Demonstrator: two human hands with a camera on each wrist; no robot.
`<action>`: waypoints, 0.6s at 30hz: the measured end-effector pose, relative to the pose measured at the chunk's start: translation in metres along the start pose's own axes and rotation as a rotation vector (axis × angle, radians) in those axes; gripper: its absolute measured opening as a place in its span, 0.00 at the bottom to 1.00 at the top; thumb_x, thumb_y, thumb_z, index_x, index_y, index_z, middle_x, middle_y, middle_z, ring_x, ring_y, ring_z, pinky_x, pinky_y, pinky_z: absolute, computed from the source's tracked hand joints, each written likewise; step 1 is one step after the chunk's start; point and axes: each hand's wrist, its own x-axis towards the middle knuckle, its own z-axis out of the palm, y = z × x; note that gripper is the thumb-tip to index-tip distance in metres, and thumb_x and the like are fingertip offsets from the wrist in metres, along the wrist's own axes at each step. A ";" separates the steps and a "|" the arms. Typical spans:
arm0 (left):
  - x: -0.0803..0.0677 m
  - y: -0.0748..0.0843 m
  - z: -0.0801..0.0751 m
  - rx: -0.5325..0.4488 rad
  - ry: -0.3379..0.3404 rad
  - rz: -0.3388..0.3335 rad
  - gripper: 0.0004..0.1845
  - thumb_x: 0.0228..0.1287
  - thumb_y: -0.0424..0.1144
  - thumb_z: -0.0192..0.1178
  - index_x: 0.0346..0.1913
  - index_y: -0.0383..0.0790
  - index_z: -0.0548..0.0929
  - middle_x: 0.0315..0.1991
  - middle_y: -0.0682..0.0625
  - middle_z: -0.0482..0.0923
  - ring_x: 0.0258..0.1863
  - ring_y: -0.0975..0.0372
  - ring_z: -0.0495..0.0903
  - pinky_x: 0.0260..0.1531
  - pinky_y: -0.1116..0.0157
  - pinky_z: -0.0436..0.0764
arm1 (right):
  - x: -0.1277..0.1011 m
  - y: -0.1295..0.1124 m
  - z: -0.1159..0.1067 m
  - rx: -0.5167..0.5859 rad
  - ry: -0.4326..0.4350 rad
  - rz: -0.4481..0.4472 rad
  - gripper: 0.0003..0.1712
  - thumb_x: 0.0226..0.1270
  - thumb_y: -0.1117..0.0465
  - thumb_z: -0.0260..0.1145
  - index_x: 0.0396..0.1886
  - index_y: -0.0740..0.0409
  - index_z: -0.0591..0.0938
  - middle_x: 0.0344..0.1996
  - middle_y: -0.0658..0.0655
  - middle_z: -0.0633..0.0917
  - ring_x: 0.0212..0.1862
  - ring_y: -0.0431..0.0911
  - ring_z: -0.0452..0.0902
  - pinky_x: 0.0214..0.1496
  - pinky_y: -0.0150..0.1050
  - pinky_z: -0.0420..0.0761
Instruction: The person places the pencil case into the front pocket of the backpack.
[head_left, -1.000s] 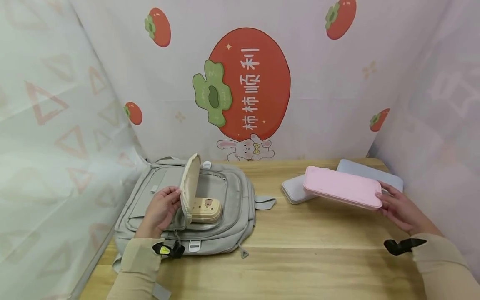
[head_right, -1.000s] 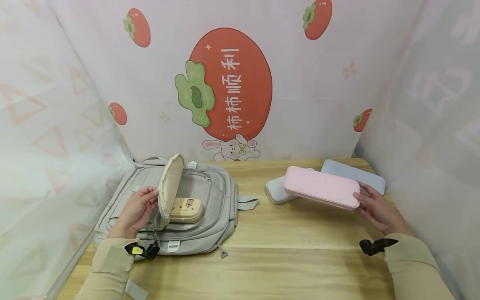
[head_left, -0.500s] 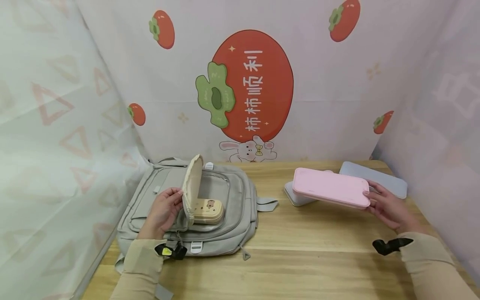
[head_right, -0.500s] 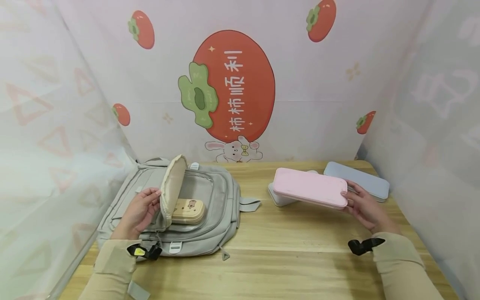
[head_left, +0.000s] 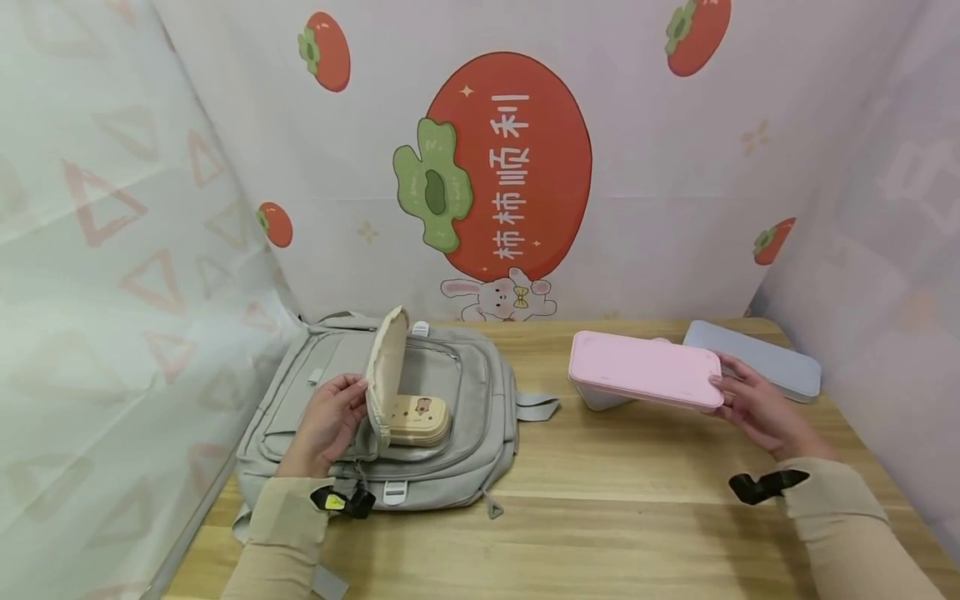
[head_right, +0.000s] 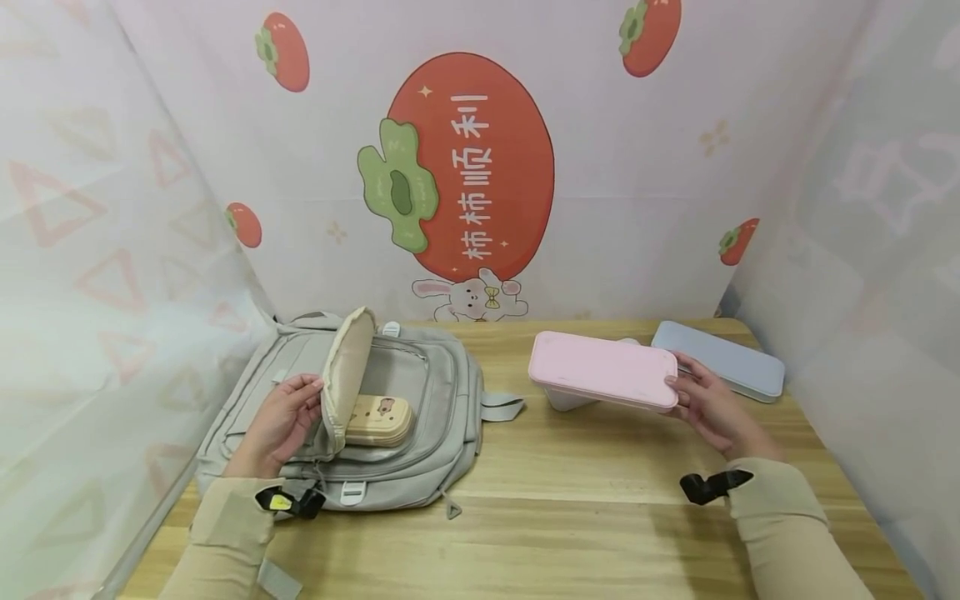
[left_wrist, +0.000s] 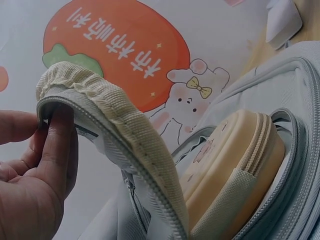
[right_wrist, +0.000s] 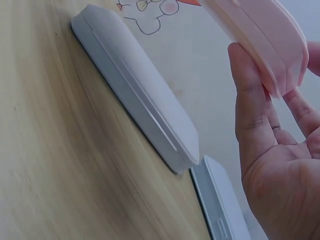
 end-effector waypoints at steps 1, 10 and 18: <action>0.000 0.000 0.000 -0.004 -0.001 0.000 0.11 0.82 0.27 0.48 0.37 0.38 0.76 0.35 0.51 0.79 0.35 0.65 0.81 0.39 0.69 0.82 | 0.002 0.001 0.002 0.005 0.001 0.002 0.26 0.82 0.73 0.48 0.59 0.39 0.79 0.50 0.48 0.81 0.43 0.43 0.84 0.43 0.38 0.86; 0.000 -0.003 0.001 -0.002 -0.020 0.002 0.12 0.81 0.27 0.47 0.37 0.38 0.77 0.35 0.51 0.79 0.36 0.65 0.80 0.39 0.69 0.82 | 0.015 0.010 0.023 -0.026 -0.004 0.010 0.23 0.82 0.72 0.50 0.61 0.40 0.75 0.51 0.48 0.81 0.43 0.43 0.84 0.44 0.38 0.86; -0.002 0.000 0.001 0.010 -0.005 0.007 0.10 0.82 0.28 0.48 0.38 0.38 0.76 0.35 0.51 0.78 0.36 0.65 0.80 0.39 0.69 0.81 | 0.028 0.015 0.042 -0.079 0.047 0.044 0.29 0.82 0.69 0.53 0.76 0.49 0.59 0.50 0.46 0.80 0.44 0.41 0.83 0.45 0.38 0.85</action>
